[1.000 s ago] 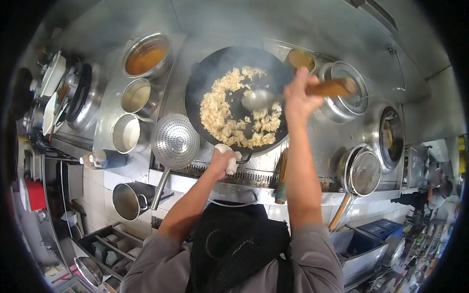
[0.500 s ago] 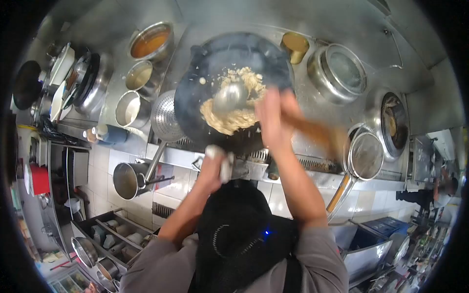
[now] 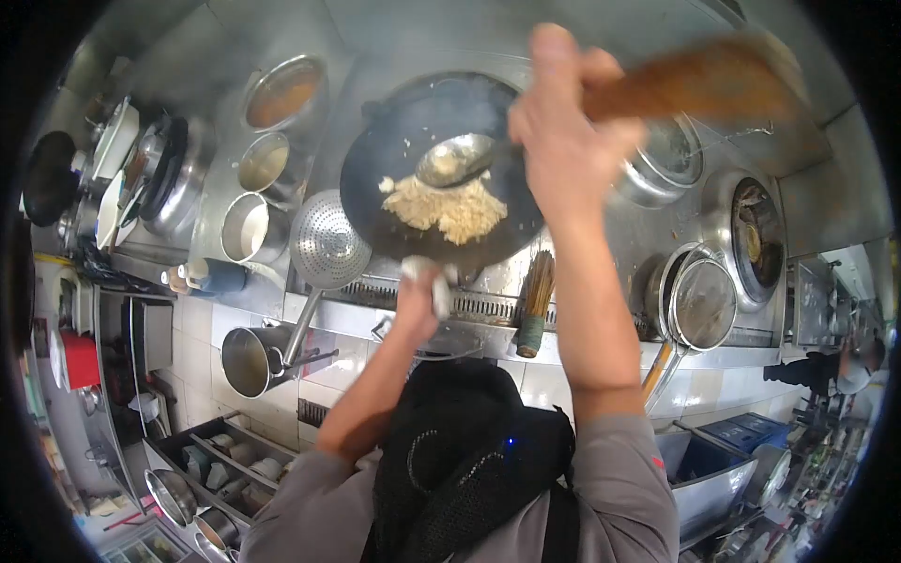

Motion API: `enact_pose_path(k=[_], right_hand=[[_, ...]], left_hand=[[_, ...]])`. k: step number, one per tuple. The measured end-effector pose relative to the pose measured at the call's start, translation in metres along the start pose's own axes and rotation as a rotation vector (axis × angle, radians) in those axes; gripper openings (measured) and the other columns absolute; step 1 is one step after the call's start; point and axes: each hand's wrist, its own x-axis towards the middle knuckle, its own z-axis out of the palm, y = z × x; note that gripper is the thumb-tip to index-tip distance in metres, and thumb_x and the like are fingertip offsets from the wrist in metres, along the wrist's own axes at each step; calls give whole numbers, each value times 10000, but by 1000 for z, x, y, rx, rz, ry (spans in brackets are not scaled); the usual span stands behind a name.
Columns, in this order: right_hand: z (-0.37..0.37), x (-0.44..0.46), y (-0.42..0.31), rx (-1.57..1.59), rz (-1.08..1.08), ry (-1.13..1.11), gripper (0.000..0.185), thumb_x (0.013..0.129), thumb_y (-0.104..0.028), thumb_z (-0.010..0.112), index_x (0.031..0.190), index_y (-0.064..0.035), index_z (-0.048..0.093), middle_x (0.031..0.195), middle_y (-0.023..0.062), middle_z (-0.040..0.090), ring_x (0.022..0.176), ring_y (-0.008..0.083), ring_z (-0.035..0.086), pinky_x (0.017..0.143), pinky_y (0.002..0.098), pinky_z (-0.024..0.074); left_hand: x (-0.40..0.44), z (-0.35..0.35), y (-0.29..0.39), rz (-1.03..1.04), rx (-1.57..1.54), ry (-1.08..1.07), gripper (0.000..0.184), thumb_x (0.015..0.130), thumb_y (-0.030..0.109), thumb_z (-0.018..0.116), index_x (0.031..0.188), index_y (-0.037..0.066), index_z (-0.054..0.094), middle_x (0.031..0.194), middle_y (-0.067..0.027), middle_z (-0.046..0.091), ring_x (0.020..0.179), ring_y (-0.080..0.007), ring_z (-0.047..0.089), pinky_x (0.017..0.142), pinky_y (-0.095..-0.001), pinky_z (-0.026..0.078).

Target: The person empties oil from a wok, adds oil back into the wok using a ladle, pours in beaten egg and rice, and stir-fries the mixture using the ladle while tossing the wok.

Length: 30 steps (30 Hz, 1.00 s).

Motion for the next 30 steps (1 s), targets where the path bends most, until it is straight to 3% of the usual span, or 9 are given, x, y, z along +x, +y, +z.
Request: enact_pose_path(k=[4, 6, 9, 12, 14, 17, 21, 26, 30], right_hand=[[-3, -27, 163, -321, 51, -119, 361, 980, -266, 720, 725, -104, 522, 594, -13, 544, 490, 94, 497, 461, 265, 389], [-22, -77, 137, -723, 70, -242, 354, 993, -261, 701, 731, -101, 525, 601, -13, 559, 527, 83, 523, 496, 247, 413], [-61, -116, 145, -652, -191, -293, 333, 983, -233, 689, 729, -78, 539, 638, 71, 614, 569, 126, 563, 541, 283, 448], [-48, -77, 135, -914, -47, -277, 352, 1031, -181, 630, 733, -92, 464, 646, 16, 575, 584, 86, 543, 540, 259, 455], [-18, -52, 97, -497, 142, -232, 325, 1049, -130, 581, 748, -98, 462, 644, 40, 561, 557, 109, 520, 516, 271, 430], [-60, -113, 123, -597, -53, -235, 344, 1044, -89, 574, 734, -85, 424, 596, 39, 492, 523, 121, 476, 492, 303, 386], [-29, -43, 106, -265, 180, 41, 421, 1030, -170, 646, 690, -126, 402, 567, -2, 470, 471, 85, 405, 440, 304, 330], [-60, -55, 161, -315, -66, 112, 369, 1024, -188, 652, 732, -91, 449, 555, 19, 528, 454, 91, 470, 451, 277, 431], [-39, 23, 136, -368, 42, 179, 357, 1010, -200, 671, 739, -93, 465, 554, 12, 523, 434, 92, 464, 432, 275, 425]], left_hand=[[53, -9, -6, 84, 54, -31, 199, 903, 9, 568, 1102, 10, 563, 937, -104, 643, 768, -203, 652, 604, -351, 548], [55, -16, 0, 5, 60, -81, 210, 888, -12, 559, 1098, 2, 559, 955, -110, 646, 785, -202, 656, 613, -345, 550], [63, -15, 0, 67, 35, -111, 227, 875, -7, 582, 1100, -16, 554, 949, -118, 653, 787, -213, 664, 644, -345, 554], [63, -16, 3, 17, 123, -111, 230, 873, -13, 577, 1102, -27, 552, 939, -124, 657, 776, -207, 664, 620, -328, 546], [82, -31, -8, 23, 127, -111, 215, 868, -21, 573, 1082, -28, 556, 927, -130, 660, 740, -202, 664, 568, -322, 529], [78, -35, 8, -121, 107, -232, 172, 865, -32, 567, 1037, -30, 569, 901, -129, 662, 680, -197, 660, 495, -317, 500], [80, -34, 10, -88, 172, -145, 159, 868, -41, 573, 1026, -27, 562, 917, -128, 659, 725, -200, 666, 567, -334, 537], [79, -31, 23, -142, 164, -137, 248, 861, -46, 576, 1103, -3, 551, 964, -108, 655, 801, -193, 662, 635, -331, 548], [89, -45, 12, -127, 197, -183, 327, 856, -41, 582, 1175, 13, 536, 994, -107, 658, 842, -192, 666, 654, -325, 554]])
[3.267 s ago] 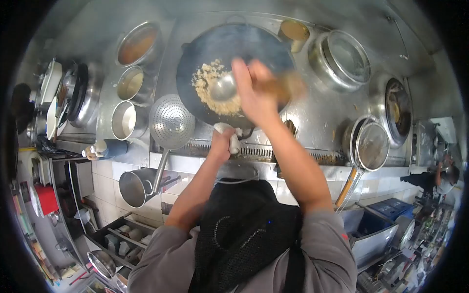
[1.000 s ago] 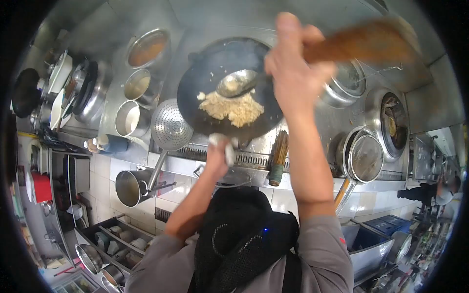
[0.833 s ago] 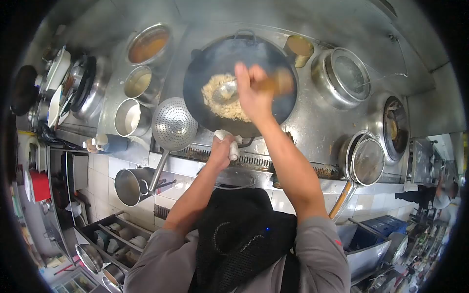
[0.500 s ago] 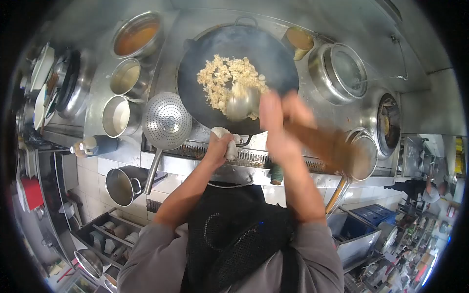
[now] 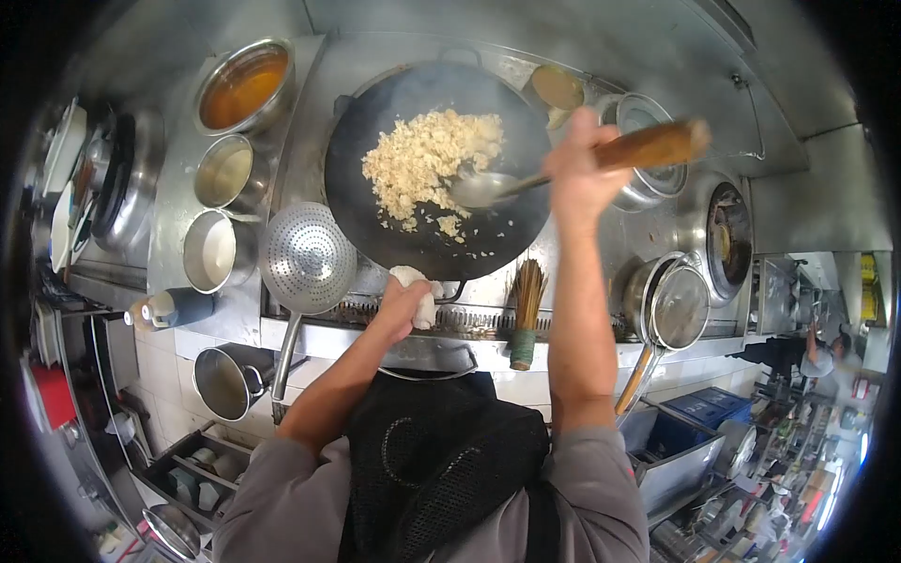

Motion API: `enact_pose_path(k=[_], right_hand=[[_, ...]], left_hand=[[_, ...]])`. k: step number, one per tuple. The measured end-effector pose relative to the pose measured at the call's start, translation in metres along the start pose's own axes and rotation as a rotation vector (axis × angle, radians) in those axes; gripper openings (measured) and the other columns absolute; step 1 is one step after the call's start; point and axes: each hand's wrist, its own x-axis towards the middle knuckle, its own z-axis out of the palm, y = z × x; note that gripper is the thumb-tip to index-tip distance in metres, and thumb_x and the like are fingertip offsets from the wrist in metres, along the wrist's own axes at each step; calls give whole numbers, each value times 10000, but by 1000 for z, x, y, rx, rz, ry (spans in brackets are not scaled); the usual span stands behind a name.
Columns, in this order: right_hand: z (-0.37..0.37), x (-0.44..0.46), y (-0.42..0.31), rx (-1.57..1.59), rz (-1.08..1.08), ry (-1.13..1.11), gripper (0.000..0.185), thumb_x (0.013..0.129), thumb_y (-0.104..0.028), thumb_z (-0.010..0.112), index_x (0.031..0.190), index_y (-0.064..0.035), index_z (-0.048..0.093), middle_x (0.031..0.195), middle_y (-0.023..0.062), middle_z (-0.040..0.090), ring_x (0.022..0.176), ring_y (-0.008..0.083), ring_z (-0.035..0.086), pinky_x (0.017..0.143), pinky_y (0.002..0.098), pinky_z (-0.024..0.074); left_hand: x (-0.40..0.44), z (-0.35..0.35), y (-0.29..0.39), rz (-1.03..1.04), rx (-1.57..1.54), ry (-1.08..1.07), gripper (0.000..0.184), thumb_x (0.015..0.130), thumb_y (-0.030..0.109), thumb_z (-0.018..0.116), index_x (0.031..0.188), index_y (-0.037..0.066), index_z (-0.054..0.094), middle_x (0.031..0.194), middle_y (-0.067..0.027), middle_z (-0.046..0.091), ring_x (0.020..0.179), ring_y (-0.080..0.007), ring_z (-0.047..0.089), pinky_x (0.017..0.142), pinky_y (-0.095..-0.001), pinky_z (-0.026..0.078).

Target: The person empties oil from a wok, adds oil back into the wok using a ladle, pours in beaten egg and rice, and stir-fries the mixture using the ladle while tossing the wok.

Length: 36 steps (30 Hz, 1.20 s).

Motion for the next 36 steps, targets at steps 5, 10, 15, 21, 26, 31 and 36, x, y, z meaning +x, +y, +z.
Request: enact_pose_path(k=[5, 10, 15, 21, 26, 31, 36], right_hand=[[33, 10, 47, 114, -98, 142, 392, 995, -189, 681, 678, -88, 473, 535, 1, 500, 417, 99, 451, 405, 281, 371], [54, 16, -1, 62, 46, -74, 388, 987, -185, 695, 687, -74, 476, 558, 15, 520, 428, 99, 460, 416, 283, 398], [60, 6, 36, 198, -104, 39, 422, 1002, -208, 685, 695, -102, 414, 546, -12, 448, 431, 85, 388, 408, 294, 364], [84, -9, -20, 73, 91, -331, 369, 981, -199, 711, 692, -94, 506, 563, -37, 474, 463, 96, 452, 437, 282, 385], [98, -70, -28, -353, -454, -848, 370, 930, -182, 757, 646, -83, 541, 534, 39, 515, 462, 124, 464, 446, 296, 391], [65, -83, -56, -252, -329, -1084, 313, 887, -175, 777, 651, -61, 606, 586, 89, 612, 482, 171, 553, 490, 295, 452], [11, -103, -27, -513, -389, -677, 214, 920, -126, 738, 755, -39, 634, 650, 72, 638, 517, 164, 551, 508, 341, 450]], left_hand=[[-4, 1, 15, -22, 25, -108, 264, 853, -35, 594, 1113, 4, 564, 934, -100, 661, 768, -194, 666, 611, -330, 547], [-3, 2, 8, 18, -3, 31, 200, 859, -42, 576, 1056, -8, 570, 916, -123, 681, 749, -198, 674, 591, -334, 548], [-2, -3, 7, 45, -8, -40, 210, 854, -67, 551, 1058, -15, 563, 900, -130, 687, 754, -207, 683, 591, -334, 546], [-2, 4, 1, 166, -82, -10, 237, 859, -70, 547, 1090, -23, 525, 908, -148, 674, 749, -224, 686, 558, -331, 537], [6, 0, -13, 134, -14, 112, 274, 869, -51, 584, 1129, -34, 497, 926, -153, 656, 766, -218, 678, 560, -336, 542], [-1, 7, -1, 75, 9, 94, 406, 859, 25, 638, 1199, -65, 437, 1114, -195, 614, 910, -217, 655, 705, -339, 564], [9, -1, -27, 114, 81, 82, 454, 856, 92, 665, 1221, -70, 448, 1111, -183, 604, 980, -246, 627, 828, -364, 544]])
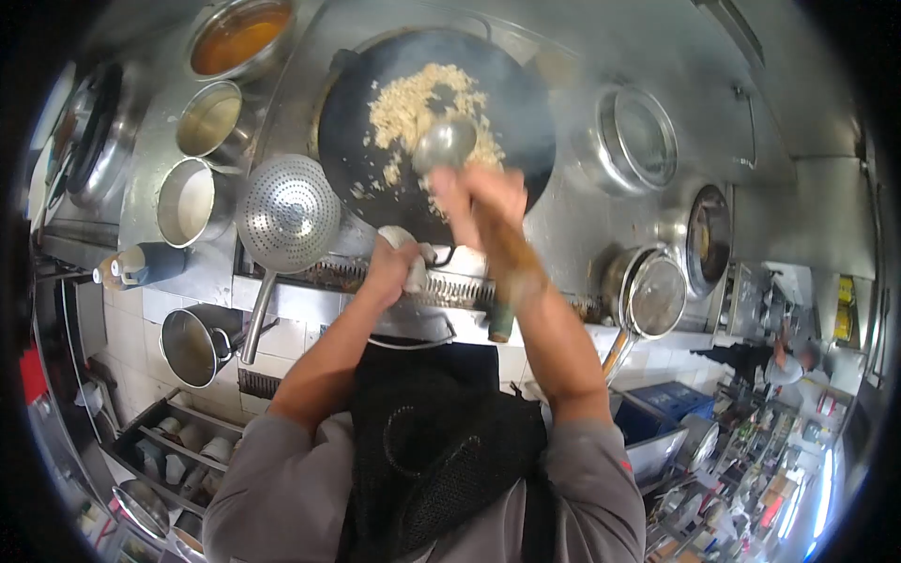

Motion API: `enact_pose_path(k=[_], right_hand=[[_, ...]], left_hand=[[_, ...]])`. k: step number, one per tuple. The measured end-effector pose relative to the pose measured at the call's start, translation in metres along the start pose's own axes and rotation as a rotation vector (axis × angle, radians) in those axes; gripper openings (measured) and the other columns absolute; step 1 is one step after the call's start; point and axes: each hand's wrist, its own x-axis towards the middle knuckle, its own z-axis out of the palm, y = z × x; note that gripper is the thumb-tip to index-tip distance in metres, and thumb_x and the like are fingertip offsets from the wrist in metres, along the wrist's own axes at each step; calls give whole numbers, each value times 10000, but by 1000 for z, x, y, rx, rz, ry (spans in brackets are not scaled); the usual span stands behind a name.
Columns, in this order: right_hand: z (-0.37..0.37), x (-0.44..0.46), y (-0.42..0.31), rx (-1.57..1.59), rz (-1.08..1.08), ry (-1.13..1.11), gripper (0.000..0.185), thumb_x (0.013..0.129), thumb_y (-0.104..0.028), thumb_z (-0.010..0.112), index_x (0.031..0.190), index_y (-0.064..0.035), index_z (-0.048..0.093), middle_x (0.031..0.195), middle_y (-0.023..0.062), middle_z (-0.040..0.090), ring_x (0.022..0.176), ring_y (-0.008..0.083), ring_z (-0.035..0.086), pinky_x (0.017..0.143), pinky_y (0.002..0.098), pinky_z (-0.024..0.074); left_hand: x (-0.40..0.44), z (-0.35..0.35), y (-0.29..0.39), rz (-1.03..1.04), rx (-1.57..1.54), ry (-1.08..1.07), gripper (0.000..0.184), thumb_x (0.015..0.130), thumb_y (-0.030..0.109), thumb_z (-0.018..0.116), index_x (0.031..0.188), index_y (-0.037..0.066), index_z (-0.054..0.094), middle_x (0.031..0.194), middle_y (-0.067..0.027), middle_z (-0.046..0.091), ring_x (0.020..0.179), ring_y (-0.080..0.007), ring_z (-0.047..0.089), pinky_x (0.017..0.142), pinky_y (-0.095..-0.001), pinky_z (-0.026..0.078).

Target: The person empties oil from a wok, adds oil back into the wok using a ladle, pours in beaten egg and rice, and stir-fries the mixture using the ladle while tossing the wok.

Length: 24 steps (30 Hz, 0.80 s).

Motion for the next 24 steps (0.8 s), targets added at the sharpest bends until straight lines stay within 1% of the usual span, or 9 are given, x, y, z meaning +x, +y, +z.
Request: enact_pose_path(k=[2, 3, 6, 8, 12, 14, 18, 20, 24], right_hand=[[-16, 15, 3, -38, 200, 73, 238, 966, -132, 702, 764, -41, 613, 622, 7, 566, 496, 123, 467, 485, 329, 403], [-35, 6, -9, 128, 347, 86, 277, 995, -118, 664, 746, -59, 559, 633, 2, 532, 522, 95, 463, 478, 312, 390], [-18, -33, 22, 308, 186, 364, 334, 1012, -62, 616, 729, -76, 438, 606, 29, 491, 519, 112, 460, 472, 306, 404], [10, -26, 80, 380, 291, 452, 358, 1013, -89, 631, 722, -84, 421, 591, 25, 485, 491, 118, 450, 463, 311, 416], [-64, 54, 56, 534, 311, 596, 341, 996, -158, 680, 745, -106, 454, 572, 2, 499, 452, 108, 488, 401, 293, 397], [-24, 55, 119, 754, 294, 675, 345, 994, -158, 682, 744, -110, 450, 562, 1, 490, 450, 106, 490, 403, 289, 397], [11, 74, 90, 690, 338, 569, 333, 1004, -176, 677, 749, -94, 478, 535, -7, 465, 428, 100, 440, 405, 285, 371], [-14, 98, 88, 393, 320, 611, 364, 999, -170, 682, 706, -90, 482, 528, -16, 457, 423, 86, 421, 400, 287, 353], [-9, 115, 111, 621, 300, 845, 412, 986, -161, 696, 656, -111, 454, 518, -12, 447, 408, 78, 404, 381, 290, 309]], left_hand=[[0, 2, -1, 19, -64, 50, 270, 864, -42, 592, 1123, -17, 518, 966, -122, 626, 800, -207, 654, 635, -343, 550], [2, 3, 3, 38, -62, 45, 270, 864, -42, 592, 1123, -17, 518, 966, -122, 626, 800, -207, 654, 635, -343, 550], [-3, 8, 20, 115, -62, 47, 275, 868, -37, 583, 1134, -17, 515, 964, -117, 624, 802, -204, 653, 650, -351, 554], [-13, 5, 37, -113, -45, -120, 300, 863, -29, 586, 1153, -18, 511, 978, -110, 632, 826, -208, 658, 684, -357, 560], [-14, 8, 38, -98, -32, -24, 331, 843, -45, 602, 1159, -19, 510, 1000, -107, 648, 866, -207, 666, 699, -354, 561], [-13, 8, 41, -43, 19, -65, 318, 846, -43, 609, 1150, -20, 517, 1010, -114, 652, 855, -205, 665, 692, -352, 558], [-4, -4, 37, -159, 19, -85, 284, 836, -53, 601, 1111, -8, 546, 996, -121, 664, 818, -201, 667, 663, -353, 553], [0, -4, 24, -86, 34, -69, 268, 844, -53, 586, 1106, -11, 547, 967, -121, 668, 784, -204, 667, 632, -348, 549], [-10, 6, 42, -46, -53, -7, 174, 823, -64, 580, 995, -46, 597, 883, -107, 664, 754, -194, 666, 608, -326, 551]])
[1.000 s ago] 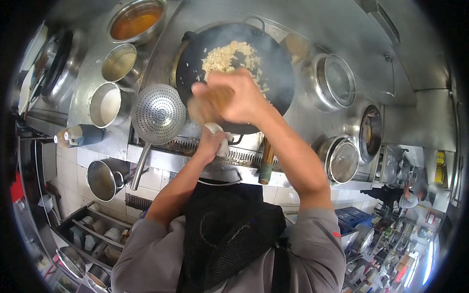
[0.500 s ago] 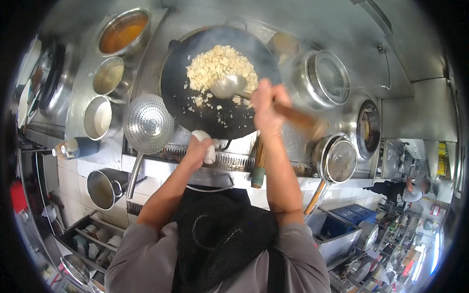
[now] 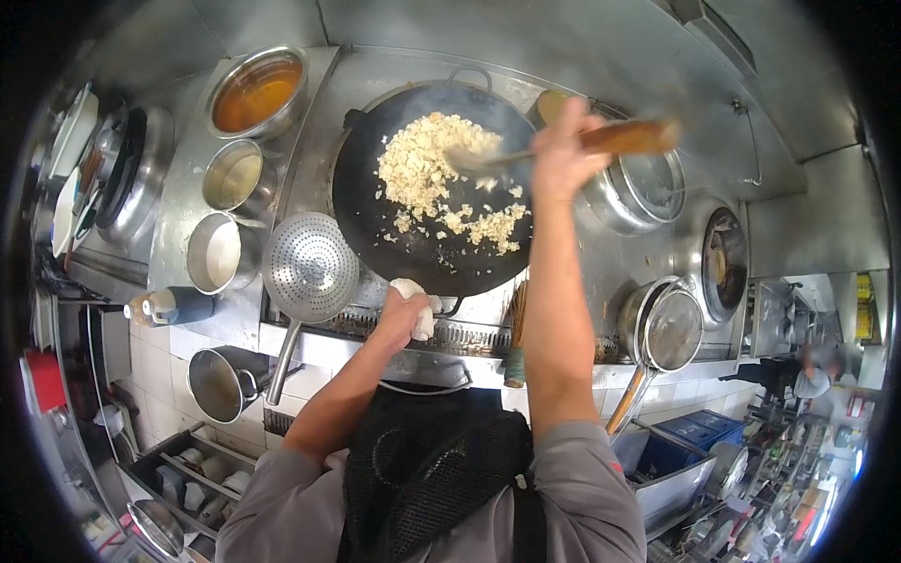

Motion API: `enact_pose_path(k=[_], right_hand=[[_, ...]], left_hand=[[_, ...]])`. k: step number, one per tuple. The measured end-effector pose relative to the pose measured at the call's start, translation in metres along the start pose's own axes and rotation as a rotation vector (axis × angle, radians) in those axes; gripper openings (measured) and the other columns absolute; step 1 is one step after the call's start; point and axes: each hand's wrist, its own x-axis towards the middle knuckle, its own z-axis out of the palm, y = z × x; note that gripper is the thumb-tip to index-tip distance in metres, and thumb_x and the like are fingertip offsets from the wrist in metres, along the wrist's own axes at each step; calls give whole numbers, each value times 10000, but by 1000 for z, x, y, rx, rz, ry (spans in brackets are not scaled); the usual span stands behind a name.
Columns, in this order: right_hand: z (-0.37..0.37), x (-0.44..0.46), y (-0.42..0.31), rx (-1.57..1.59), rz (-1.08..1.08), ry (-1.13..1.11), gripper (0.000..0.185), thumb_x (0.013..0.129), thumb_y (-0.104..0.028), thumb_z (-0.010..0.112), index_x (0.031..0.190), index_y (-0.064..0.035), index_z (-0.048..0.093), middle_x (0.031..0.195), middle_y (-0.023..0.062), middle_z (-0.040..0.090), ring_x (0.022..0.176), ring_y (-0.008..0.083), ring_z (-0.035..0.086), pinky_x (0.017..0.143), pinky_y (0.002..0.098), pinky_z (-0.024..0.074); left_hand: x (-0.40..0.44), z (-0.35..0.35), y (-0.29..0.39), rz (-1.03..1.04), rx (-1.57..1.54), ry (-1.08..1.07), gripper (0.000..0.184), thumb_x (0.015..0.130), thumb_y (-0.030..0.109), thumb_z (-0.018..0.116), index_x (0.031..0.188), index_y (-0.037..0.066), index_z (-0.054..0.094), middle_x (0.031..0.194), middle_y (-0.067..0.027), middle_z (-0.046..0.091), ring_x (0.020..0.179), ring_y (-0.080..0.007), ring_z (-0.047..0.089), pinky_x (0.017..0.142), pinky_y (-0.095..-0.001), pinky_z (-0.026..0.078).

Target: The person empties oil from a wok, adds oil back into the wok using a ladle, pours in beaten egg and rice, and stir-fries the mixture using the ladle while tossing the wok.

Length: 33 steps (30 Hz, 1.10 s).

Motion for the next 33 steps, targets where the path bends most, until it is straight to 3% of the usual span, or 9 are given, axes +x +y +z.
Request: enact_pose_path(k=[6, 10, 12, 15, 19, 22, 24, 28, 33], right_hand=[[23, -31, -56, -172, 220, -330, 427, 989, -195, 707, 699, -117, 403, 541, -12, 434, 410, 85, 398, 373, 276, 312], [31, -35, -58, 112, -61, -193, 387, 988, -185, 703, 701, -112, 456, 542, -16, 443, 418, 86, 404, 373, 283, 319], [19, -55, 6, -58, -61, -323, 394, 983, -188, 712, 699, -98, 455, 547, -12, 476, 434, 86, 436, 394, 277, 343], [27, -58, -48, -104, 236, -507, 428, 970, -284, 730, 659, -83, 517, 562, -18, 527, 490, 78, 490, 469, 272, 410], [40, -63, -88, 7, 80, -418, 386, 971, -184, 731, 706, -100, 463, 548, -39, 458, 434, 79, 417, 408, 274, 341], [13, -87, -25, -22, -14, -417, 395, 975, -144, 714, 673, -112, 463, 542, -39, 468, 456, 58, 431, 416, 264, 333], [-20, -105, -52, -216, 85, -551, 396, 978, -215, 703, 672, -83, 489, 622, -48, 484, 596, 70, 438, 555, 275, 392], [-60, -100, -81, -84, 246, -558, 443, 952, -298, 741, 676, -79, 472, 649, -54, 462, 626, 66, 416, 569, 288, 378], [-116, -118, -233, -14, 257, -628, 464, 977, -212, 724, 648, -110, 414, 612, -64, 446, 590, 31, 383, 519, 238, 314]], left_hand=[[13, -9, -19, 41, 18, -67, 318, 839, -75, 563, 1153, -21, 559, 971, -122, 685, 795, -215, 689, 635, -350, 556], [6, -1, -10, 73, -70, -44, 299, 829, -72, 574, 1123, -20, 580, 998, -127, 679, 826, -220, 684, 660, -353, 557], [1, 0, -8, 83, -37, -42, 313, 825, -61, 593, 1135, -18, 579, 1007, -122, 670, 851, -226, 676, 687, -356, 559], [12, -5, -20, 47, -38, -61, 330, 831, -49, 610, 1153, -7, 552, 1006, -128, 657, 840, -238, 671, 679, -373, 562], [-3, 7, -4, -20, -156, -3, 259, 853, -19, 626, 1102, 4, 558, 947, -128, 646, 777, -247, 661, 602, -408, 563], [-25, 13, 0, -81, -91, -27, 217, 899, 29, 590, 1115, 40, 567, 907, -100, 629, 704, -243, 640, 549, -413, 551], [-49, 21, -9, 42, -206, 24, 142, 916, 58, 593, 1057, 60, 585, 867, -79, 628, 685, -238, 635, 538, -409, 542], [-94, 25, -27, -222, -322, -2, 103, 943, 102, 581, 1040, 69, 594, 834, -72, 633, 679, -225, 635, 537, -389, 539], [-196, 70, -3, -5, -202, 120, 181, 961, 97, 565, 1133, 56, 599, 1018, -122, 655, 828, -207, 674, 603, -363, 569]])
